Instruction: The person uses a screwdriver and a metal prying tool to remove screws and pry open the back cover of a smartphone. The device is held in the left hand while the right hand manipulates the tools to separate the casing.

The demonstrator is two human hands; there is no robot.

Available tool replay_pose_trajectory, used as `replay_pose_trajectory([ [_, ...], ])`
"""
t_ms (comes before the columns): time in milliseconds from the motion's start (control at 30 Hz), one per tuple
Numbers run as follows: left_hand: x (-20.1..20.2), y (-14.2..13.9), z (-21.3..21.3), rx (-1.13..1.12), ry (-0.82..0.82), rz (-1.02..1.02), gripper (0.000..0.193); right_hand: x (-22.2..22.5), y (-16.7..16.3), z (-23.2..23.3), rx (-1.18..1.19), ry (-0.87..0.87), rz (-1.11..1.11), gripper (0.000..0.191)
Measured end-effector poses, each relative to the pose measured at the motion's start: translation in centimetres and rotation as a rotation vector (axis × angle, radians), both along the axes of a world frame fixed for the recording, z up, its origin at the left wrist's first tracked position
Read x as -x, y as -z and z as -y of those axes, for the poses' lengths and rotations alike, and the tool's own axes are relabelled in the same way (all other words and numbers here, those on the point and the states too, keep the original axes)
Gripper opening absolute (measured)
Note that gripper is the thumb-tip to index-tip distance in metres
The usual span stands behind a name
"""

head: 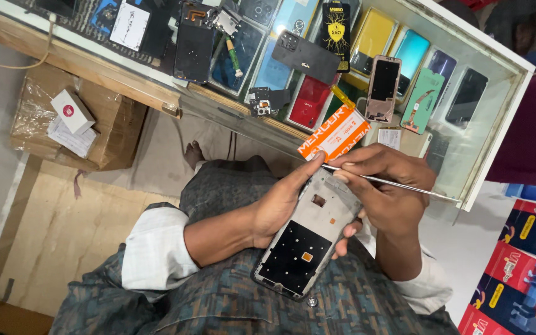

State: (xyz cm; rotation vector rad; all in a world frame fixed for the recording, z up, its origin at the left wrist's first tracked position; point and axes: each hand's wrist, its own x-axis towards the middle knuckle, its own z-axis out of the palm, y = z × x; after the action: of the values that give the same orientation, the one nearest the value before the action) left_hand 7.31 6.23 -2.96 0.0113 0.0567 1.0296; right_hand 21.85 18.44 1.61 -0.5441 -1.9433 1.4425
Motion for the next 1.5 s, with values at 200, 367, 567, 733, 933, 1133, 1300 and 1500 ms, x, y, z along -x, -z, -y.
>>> replay_pose_trajectory([
  [200,-0.4,-0.4,0.7,0.018,0.0,0.021,0.088,-0.6,-0.2,0.9,-0.184,0.031,0.034,0.012],
  [367,-0.9,-0.4,1.4,0.0,-0.011,0.038,0.088,-1.2,-1.2,2.1,-0.286,0.08,0.062,0.013],
  [567,-1.3,-0.3,2.1,0.006,0.007,-0.035,0.087,-1.7,-2.6,3.5,-0.447,0.074,0.128,0.013],
  [733,-1.5,-0.6,2.8,0.027,-0.019,-0.125,0.083,-1.2,-3.3,4.0,-0.514,0.043,0.088,0.011],
  [933,-1.4,-0.5,3.2,0.029,-0.001,-0.06,0.085,-0.1,-4.1,3.0,-0.965,-0.135,-0.048,0.04],
  [1133,-1.3,-0.3,3.4,0.053,0.006,0.014,0.084,0.2,-3.4,3.9,-0.697,0.001,-0.084,0.024],
  [1300,-1.1,-0.6,3.2,0.024,0.008,0.015,0.085,-0.4,-2.9,3.3,-0.605,-0.009,-0.099,0.022],
  [1500,-1.1,-0.8,3.2,-0.003,-0.004,0.03,0.083,-0.8,-3.1,3.5,-0.473,-0.017,-0.026,0.019],
])
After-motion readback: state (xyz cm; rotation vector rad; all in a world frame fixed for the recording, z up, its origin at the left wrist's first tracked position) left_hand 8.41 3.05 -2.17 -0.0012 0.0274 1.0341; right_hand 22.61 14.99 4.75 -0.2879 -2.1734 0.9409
